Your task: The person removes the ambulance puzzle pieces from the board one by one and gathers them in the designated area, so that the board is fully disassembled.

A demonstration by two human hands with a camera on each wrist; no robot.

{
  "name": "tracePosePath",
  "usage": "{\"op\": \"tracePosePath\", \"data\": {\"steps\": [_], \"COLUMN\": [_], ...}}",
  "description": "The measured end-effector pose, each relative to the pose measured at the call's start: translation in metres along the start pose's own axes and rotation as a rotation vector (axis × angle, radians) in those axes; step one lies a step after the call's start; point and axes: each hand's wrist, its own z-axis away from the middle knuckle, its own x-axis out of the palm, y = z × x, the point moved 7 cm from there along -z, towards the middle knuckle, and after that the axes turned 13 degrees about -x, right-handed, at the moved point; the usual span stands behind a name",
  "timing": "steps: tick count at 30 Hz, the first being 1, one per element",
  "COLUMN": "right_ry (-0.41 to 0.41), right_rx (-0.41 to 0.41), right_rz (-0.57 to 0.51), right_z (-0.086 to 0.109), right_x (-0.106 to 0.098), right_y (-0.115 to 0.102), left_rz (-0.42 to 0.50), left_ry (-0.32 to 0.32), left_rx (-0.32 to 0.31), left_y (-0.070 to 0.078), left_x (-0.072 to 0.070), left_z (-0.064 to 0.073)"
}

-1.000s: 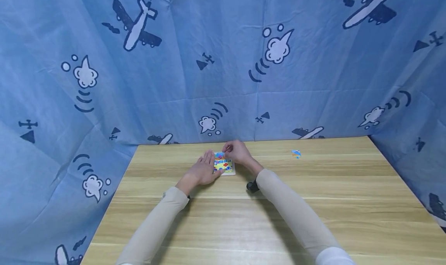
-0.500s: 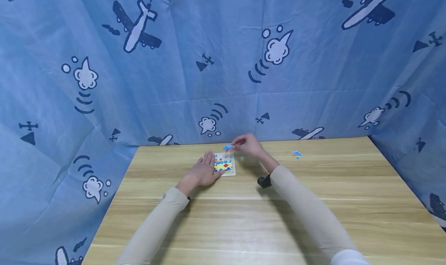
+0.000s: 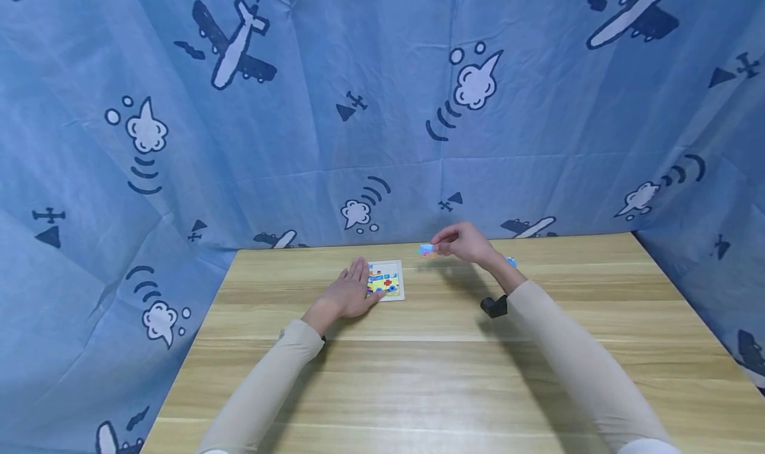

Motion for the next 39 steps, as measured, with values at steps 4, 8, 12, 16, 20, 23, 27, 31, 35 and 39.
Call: {"op": "tracePosePath", "data": {"steps": [4,8,12,16,20,23,27,31,35,39], "right_ry": [0.002,0.0,0.013,0.033,0.05,0.059,0.054,0.054,0.059,0.059], "right_rx": [-0.002,0.011,0.041,0.068,0.08,0.102,0.117,0.121,0.132,0.124], "right_rz": [0.016,0.019,0.024,0.033,0.052,0.075,0.104,0.139,0.161,0.171], "right_z": [0.006,0.015,0.025,0.033,0.04,0.046,0.053,0.058,0.061,0.063], "right_x": [-0.018,-0.032,-0.044,-0.053,-0.062,-0.068,-0.075,-0.08,-0.081,-0.081], "right_y": [0.007,0.014,0.023,0.032,0.04,0.047,0.057,0.068,0.077,0.083], "left_rz": [0.002,0.003,-0.003,-0.005,-0.007,-0.001,0.002,0.0,0.003,0.006], "left_ry": [0.004,0.006,0.001,-0.005,0.0,0.005,0.011,0.015,0.018,0.015], "left_rx": [0.001,0.005,0.003,0.001,0.0,0.0,0.003,0.003,-0.004,-0.009], "left_y": [0.0,0.001,0.001,0.001,0.0,-0.001,-0.001,-0.001,-0.002,-0.002], "left_x": [-0.001,-0.001,0.0,0.001,0.002,0.002,0.002,0.004,0.005,0.005], "left_z": [0.0,0.001,0.0,0.0,0.0,0.0,0.0,0.0,-0.001,-0.002]}}
